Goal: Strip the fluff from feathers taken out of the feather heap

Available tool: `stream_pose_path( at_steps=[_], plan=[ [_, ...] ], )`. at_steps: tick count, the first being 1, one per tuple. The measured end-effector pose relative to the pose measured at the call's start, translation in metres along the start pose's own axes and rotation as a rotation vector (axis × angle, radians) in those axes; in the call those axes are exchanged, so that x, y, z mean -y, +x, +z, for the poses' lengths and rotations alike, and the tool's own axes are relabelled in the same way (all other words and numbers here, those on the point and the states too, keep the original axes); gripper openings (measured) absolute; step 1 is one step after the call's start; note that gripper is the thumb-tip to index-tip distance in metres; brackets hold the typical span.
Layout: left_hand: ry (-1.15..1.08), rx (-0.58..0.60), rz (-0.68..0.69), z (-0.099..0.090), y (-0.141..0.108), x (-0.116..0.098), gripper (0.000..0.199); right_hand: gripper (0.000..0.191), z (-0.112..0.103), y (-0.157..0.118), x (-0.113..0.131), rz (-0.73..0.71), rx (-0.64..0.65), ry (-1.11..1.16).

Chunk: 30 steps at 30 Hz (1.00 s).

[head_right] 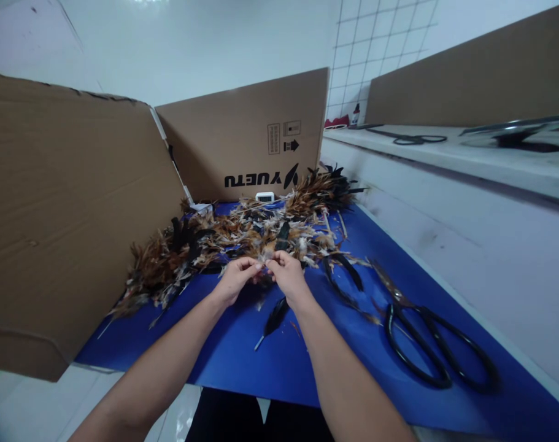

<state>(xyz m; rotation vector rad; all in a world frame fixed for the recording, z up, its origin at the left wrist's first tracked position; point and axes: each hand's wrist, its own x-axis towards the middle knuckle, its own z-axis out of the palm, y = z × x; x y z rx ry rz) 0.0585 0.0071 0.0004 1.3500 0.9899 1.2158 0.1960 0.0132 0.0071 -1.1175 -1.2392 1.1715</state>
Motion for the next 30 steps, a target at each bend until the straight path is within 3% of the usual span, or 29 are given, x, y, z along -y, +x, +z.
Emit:
stream_pose_path(
  at_steps=[12, 30],
  plan=[
    [0.075, -0.042, 0.031, 0.0033, -0.0017, -0.0022, 0.014, 0.017, 0.0018, -0.0010, 0.0006, -0.023, -0.006, -0.060],
    [0.012, -0.062, -0.043, 0.0003, 0.0008, 0.0021, 0.019, 0.017, -0.0020, 0.0008, 0.0000, -0.008, -0.021, -0.013]
  ],
)
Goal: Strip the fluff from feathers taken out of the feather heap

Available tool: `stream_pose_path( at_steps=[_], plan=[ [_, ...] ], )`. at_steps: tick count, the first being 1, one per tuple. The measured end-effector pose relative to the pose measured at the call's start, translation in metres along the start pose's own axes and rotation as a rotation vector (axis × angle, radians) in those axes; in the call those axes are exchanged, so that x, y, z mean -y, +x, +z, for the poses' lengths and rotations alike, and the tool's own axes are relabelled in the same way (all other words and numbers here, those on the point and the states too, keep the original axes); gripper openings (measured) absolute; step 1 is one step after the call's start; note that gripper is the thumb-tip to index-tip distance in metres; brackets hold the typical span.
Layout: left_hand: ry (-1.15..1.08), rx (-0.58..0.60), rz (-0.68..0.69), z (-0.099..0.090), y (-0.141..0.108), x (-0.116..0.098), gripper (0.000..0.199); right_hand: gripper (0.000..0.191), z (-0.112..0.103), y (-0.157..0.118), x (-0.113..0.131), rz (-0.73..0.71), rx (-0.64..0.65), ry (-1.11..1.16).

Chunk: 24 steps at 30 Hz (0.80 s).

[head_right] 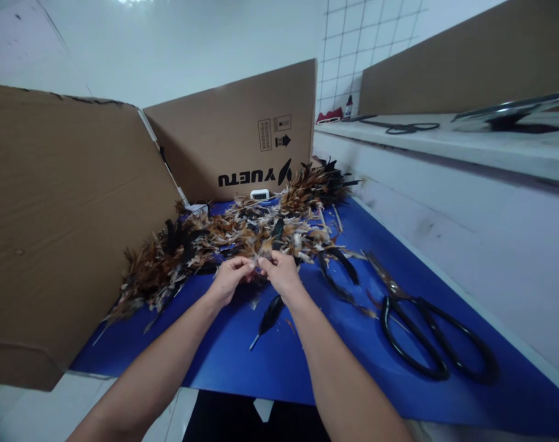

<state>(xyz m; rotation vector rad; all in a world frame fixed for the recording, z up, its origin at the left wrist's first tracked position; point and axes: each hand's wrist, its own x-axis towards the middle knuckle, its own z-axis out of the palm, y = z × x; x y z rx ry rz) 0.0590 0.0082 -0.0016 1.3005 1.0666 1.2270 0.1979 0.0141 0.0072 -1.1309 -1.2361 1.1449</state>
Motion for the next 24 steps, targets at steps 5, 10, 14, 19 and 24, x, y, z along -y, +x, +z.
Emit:
stream_pose_path(
  at_steps=[5, 10, 14, 19, 24],
  plan=[
    [-0.095, -0.010, -0.063, 0.000, 0.000, 0.000, 0.023, 0.018, -0.002, 0.002, 0.001, 0.006, -0.067, 0.032],
    [-0.177, -0.069, -0.061, 0.000, 0.002, 0.001, 0.025, 0.026, -0.006, 0.006, 0.001, 0.008, -0.198, 0.095],
    [-0.190, -0.109, -0.039, -0.001, 0.004, 0.003, 0.025, 0.026, -0.006, 0.005, 0.004, 0.028, -0.219, 0.131],
    [-0.142, -0.095, -0.023, -0.002, 0.002, 0.003, 0.024, 0.025, -0.001, -0.002, 0.009, 0.066, -0.113, 0.129],
    [-0.069, -0.089, 0.018, 0.001, 0.000, 0.001, 0.022, 0.026, 0.004, -0.007, 0.012, 0.055, -0.023, 0.118]
  ],
)
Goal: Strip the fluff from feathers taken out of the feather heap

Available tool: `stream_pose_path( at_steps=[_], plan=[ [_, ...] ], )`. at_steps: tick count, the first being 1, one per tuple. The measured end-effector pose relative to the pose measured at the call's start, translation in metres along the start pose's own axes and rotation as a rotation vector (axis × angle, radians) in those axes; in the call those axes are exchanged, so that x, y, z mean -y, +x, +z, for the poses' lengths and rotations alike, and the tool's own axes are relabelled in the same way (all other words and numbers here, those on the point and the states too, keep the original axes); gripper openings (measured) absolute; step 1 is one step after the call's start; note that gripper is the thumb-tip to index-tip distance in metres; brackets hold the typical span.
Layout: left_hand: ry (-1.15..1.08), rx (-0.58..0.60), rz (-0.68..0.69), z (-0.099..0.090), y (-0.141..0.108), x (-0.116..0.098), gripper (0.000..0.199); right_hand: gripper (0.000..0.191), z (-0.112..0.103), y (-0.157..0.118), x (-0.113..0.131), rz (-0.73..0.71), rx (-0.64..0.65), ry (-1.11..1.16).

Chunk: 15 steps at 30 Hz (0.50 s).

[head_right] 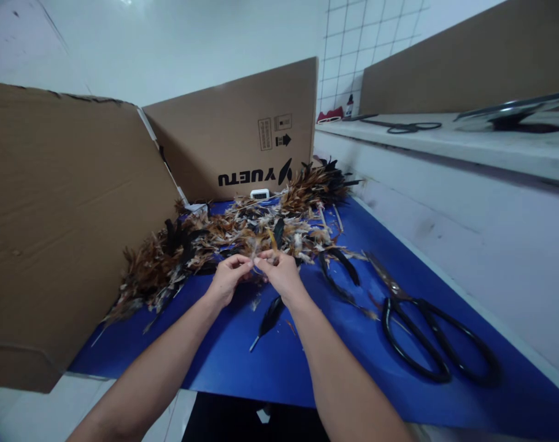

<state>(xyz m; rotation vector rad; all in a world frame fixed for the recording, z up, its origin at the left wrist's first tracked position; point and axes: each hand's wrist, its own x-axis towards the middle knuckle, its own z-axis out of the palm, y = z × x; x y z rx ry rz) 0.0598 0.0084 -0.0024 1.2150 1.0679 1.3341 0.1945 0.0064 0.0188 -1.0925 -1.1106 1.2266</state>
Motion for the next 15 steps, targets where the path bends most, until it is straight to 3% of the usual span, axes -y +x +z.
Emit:
stream_pose_path(
  at_steps=[10, 13, 15],
  plan=[
    [0.243, 0.074, 0.103, 0.0011, -0.0013, -0.0011, 0.018, 0.032, -0.0029, 0.0026, -0.0026, -0.017, -0.017, 0.075],
    [0.257, -0.030, 0.141, -0.0032, 0.0034, 0.0037, 0.009, 0.033, -0.0058, 0.0041, -0.0029, -0.003, -0.048, 0.102],
    [0.270, -0.124, 0.204, -0.0055, 0.0054, 0.0053, 0.023, 0.034, -0.0065, 0.0044, -0.0031, 0.004, -0.047, 0.112]
  ],
)
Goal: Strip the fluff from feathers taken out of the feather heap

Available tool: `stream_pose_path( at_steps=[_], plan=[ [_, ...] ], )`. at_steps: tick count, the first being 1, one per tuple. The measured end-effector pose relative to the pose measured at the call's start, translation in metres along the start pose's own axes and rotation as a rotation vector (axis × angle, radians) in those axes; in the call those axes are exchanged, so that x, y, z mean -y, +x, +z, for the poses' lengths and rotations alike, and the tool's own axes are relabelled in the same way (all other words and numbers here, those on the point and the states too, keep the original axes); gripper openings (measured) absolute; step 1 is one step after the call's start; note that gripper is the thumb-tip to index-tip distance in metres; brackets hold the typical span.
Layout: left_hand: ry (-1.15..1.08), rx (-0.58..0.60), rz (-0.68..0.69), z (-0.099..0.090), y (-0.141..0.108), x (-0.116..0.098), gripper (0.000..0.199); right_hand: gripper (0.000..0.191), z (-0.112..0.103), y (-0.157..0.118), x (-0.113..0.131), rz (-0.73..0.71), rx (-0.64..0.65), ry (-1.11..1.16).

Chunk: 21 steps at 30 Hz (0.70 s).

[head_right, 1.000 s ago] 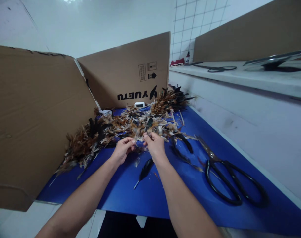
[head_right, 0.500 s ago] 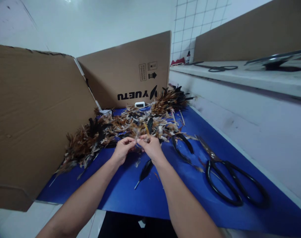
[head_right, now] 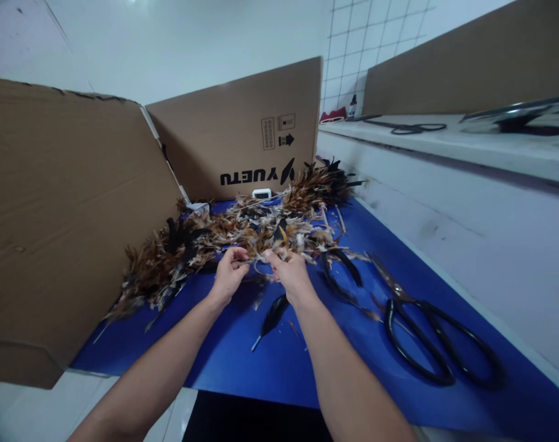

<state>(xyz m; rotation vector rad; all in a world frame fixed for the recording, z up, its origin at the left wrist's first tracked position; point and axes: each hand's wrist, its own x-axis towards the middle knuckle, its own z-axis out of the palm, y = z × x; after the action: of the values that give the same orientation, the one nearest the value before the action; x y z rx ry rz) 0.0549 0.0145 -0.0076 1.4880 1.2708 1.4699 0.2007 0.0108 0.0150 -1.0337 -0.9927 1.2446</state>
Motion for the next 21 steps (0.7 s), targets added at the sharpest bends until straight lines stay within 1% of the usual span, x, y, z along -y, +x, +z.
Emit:
stream_pose_path(
  at_steps=[1, 2, 4, 5, 8, 11, 14, 17, 21],
  plan=[
    [0.026, -0.032, 0.043, -0.001, 0.000, 0.000, 0.026, 0.034, 0.000, 0.000, 0.000, 0.005, 0.007, 0.002],
    [0.062, -0.042, 0.088, -0.001, 0.000, -0.001, 0.023, 0.035, 0.000, -0.001, 0.000, 0.012, 0.017, 0.003],
    [0.124, 0.006, 0.149, -0.001, -0.001, -0.004, 0.013, 0.036, 0.002, -0.002, -0.001, 0.027, 0.040, 0.002],
    [0.138, 0.052, 0.151, -0.001, -0.002, -0.006, 0.014, 0.036, 0.002, -0.003, -0.001, 0.039, 0.053, 0.003],
    [0.094, 0.170, 0.076, 0.002, -0.006, -0.011, 0.021, 0.037, 0.004, -0.005, -0.001, 0.073, 0.098, 0.012],
    [-0.023, 0.228, -0.012, 0.005, -0.009, -0.013, 0.026, 0.038, 0.005, -0.006, -0.001, 0.094, 0.126, 0.011],
    [-0.124, 0.250, -0.070, 0.005, -0.010, -0.013, 0.027, 0.037, 0.005, -0.005, -0.003, 0.084, 0.128, -0.005],
    [-0.158, 0.250, -0.107, 0.004, -0.010, -0.015, 0.025, 0.036, 0.004, -0.004, -0.005, 0.061, 0.123, -0.016],
    [-0.179, 0.261, -0.114, 0.004, -0.009, -0.016, 0.023, 0.032, 0.004, -0.004, -0.005, 0.048, 0.118, -0.036]
  ],
)
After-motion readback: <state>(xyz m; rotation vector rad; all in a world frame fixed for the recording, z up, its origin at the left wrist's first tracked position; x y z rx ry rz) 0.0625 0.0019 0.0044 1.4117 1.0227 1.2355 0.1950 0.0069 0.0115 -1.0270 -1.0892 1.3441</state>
